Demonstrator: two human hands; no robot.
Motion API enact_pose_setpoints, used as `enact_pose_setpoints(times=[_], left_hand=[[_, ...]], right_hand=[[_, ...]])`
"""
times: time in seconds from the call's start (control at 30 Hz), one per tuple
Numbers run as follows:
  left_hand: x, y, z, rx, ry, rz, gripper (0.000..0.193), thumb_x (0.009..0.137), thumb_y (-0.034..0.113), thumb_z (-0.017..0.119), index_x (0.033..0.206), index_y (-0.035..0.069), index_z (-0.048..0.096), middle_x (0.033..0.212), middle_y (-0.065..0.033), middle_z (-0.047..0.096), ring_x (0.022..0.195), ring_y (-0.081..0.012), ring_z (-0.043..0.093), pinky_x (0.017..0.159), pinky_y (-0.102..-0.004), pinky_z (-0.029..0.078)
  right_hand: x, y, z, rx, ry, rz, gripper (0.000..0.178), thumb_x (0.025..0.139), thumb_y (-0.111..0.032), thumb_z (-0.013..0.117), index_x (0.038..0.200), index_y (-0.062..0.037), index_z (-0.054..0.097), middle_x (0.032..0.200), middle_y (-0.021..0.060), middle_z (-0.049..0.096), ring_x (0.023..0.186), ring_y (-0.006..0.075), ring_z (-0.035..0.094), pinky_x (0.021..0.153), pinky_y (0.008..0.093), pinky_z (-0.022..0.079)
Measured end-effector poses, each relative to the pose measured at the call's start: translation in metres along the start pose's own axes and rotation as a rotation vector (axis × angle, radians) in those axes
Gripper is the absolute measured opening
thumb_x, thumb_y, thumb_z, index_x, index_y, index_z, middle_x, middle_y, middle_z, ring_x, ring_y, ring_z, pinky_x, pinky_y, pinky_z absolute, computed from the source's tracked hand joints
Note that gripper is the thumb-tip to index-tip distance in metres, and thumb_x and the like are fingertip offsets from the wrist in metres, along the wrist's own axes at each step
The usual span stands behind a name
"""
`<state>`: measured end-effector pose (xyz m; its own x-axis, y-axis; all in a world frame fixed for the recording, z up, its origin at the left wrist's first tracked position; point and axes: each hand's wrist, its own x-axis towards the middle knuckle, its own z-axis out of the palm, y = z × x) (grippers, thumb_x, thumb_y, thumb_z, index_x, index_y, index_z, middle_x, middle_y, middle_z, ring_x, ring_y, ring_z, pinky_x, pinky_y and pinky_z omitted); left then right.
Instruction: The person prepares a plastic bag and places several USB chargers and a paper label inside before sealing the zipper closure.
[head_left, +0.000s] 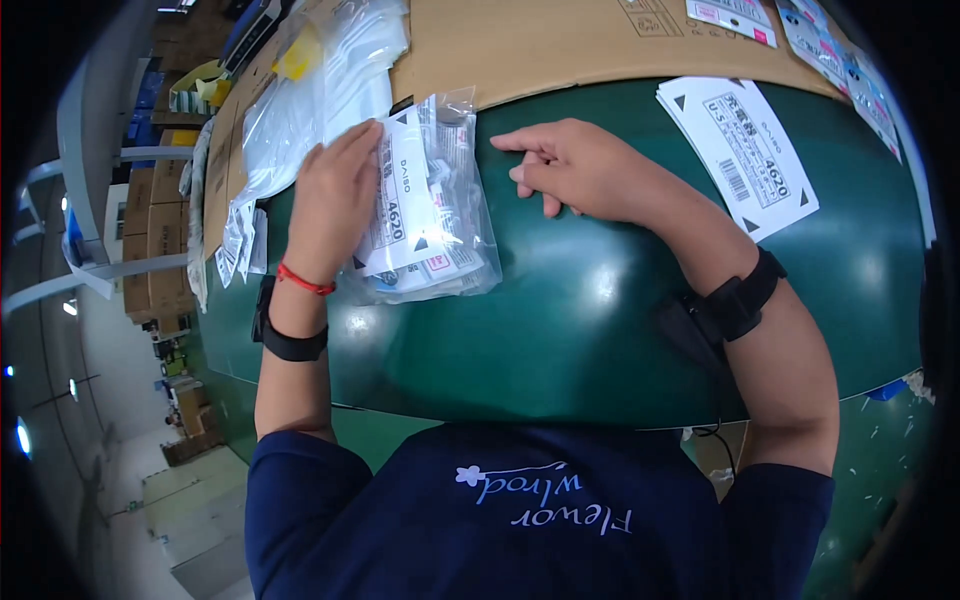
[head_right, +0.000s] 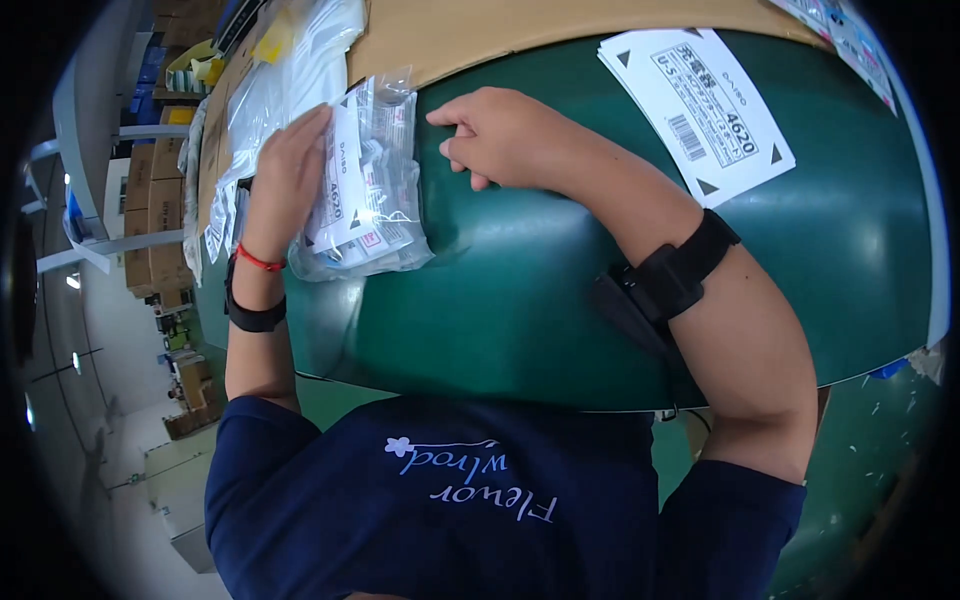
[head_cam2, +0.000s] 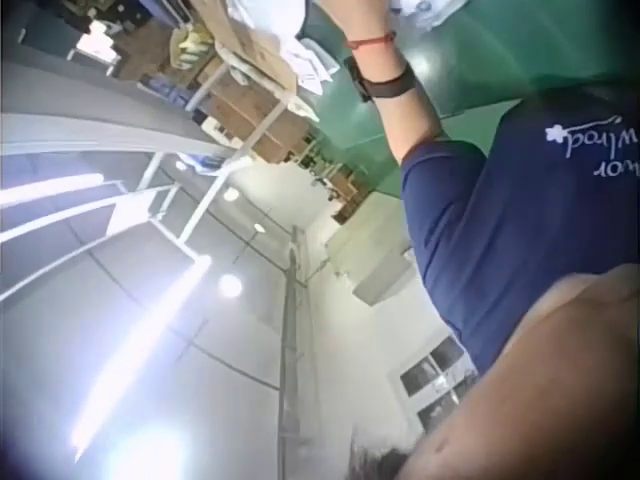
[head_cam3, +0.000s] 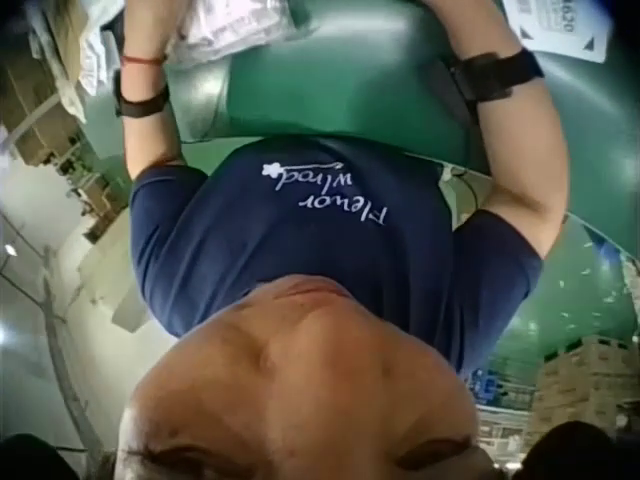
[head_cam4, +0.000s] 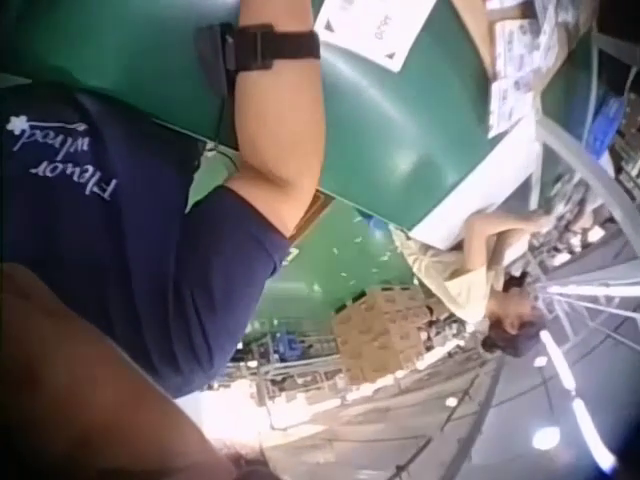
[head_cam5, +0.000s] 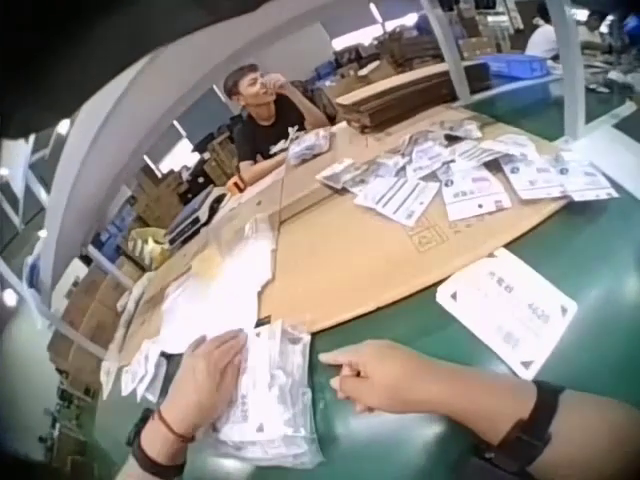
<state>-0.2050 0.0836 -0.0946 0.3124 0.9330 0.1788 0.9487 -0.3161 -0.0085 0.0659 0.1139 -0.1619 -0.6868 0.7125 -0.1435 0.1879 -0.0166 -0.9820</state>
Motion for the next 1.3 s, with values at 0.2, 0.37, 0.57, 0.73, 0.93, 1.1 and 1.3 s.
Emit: enact_pose_setpoints(times=[0.2, 0.37, 0.57, 0.73, 0.93, 1.1, 1.3], left_hand=[[0.01, 0.021, 0.003, 0.176, -0.04, 0.132, 0.03, 0.09, 0.008, 0.05, 0.118, 0.002, 0.058, 0.121, -0.0116, 0.059, 0.114, -0.03, 0.054, 0.103, -0.0471, 0.036], [0.016, 0.027, 0.009, 0.181, -0.025, 0.151, 0.03, 0.09, 0.007, 0.049, 0.118, 0.002, 0.057, 0.123, -0.0126, 0.057, 0.117, -0.0315, 0.052, 0.103, -0.046, 0.035], [-0.003, 0.009, 0.016, -0.186, 0.252, -0.042, 0.033, 0.095, 0.019, 0.051, 0.12, -0.002, 0.055, 0.126, -0.0156, 0.056, 0.118, -0.0279, 0.052, 0.101, -0.0385, 0.037], [-0.024, -0.005, 0.013, -0.772, 0.177, -0.7, 0.046, 0.097, 0.034, 0.05, 0.126, -0.002, 0.052, 0.131, -0.0123, 0.053, 0.118, -0.0226, 0.052, 0.1, -0.0329, 0.038], [-0.032, -0.015, 0.001, -1.639, -0.163, -0.847, 0.056, 0.097, 0.041, 0.046, 0.136, 0.001, 0.042, 0.133, -0.0096, 0.052, 0.12, -0.0212, 0.051, 0.101, -0.0324, 0.039], [-0.052, 0.004, -0.01, -1.826, -0.041, -0.835, 0.053, 0.098, 0.035, 0.046, 0.138, 0.001, 0.037, 0.134, -0.0112, 0.051, 0.119, -0.0238, 0.052, 0.101, -0.0365, 0.042], [-0.065, 0.025, -0.034, -1.737, -0.097, -0.636, 0.053, 0.095, 0.03, 0.05, 0.138, 0.002, 0.038, 0.135, -0.0139, 0.049, 0.118, -0.0288, 0.053, 0.101, -0.0408, 0.042]], right_hand=[[0.004, -0.008, -0.006, -0.102, -0.021, -0.005, 0.046, 0.09, -0.012, 0.048, 0.136, -0.0035, 0.045, 0.089, 0.0073, 0.063, 0.061, 0.0118, 0.058, 0.057, 0.0271, 0.047], [0.005, -0.006, -0.007, -0.156, -0.035, 0.016, 0.046, 0.091, -0.012, 0.046, 0.136, -0.0037, 0.045, 0.089, 0.0079, 0.063, 0.062, 0.0134, 0.059, 0.062, 0.0292, 0.049], [-0.003, -0.014, -0.013, -0.052, -0.06, 0.062, 0.047, 0.091, -0.01, 0.046, 0.136, 0.0002, 0.043, 0.09, 0.0087, 0.063, 0.068, 0.0149, 0.061, 0.067, 0.0301, 0.051], [-0.008, -0.015, -0.018, 0.125, -0.07, 0.074, 0.054, 0.09, -0.008, 0.047, 0.14, 0.0048, 0.033, 0.103, 0.012, 0.061, 0.083, 0.0176, 0.063, 0.077, 0.03, 0.052], [-0.006, -0.017, -0.009, 0.583, -0.175, 0.062, 0.065, 0.091, -0.009, 0.052, 0.145, 0.0054, 0.017, 0.125, 0.0145, 0.05, 0.1, 0.0197, 0.059, 0.089, 0.0328, 0.05], [-0.003, -0.017, -0.012, 0.793, -0.122, 0.111, 0.058, 0.092, -0.011, 0.054, 0.142, 0.0039, 0.028, 0.12, 0.0115, 0.054, 0.096, 0.0176, 0.06, 0.086, 0.0331, 0.051], [-0.01, -0.037, -0.006, 0.812, -0.252, 0.102, 0.038, 0.093, -0.011, 0.052, 0.129, -0.001, 0.046, 0.104, 0.0066, 0.061, 0.087, 0.0129, 0.06, 0.078, 0.0281, 0.051]])
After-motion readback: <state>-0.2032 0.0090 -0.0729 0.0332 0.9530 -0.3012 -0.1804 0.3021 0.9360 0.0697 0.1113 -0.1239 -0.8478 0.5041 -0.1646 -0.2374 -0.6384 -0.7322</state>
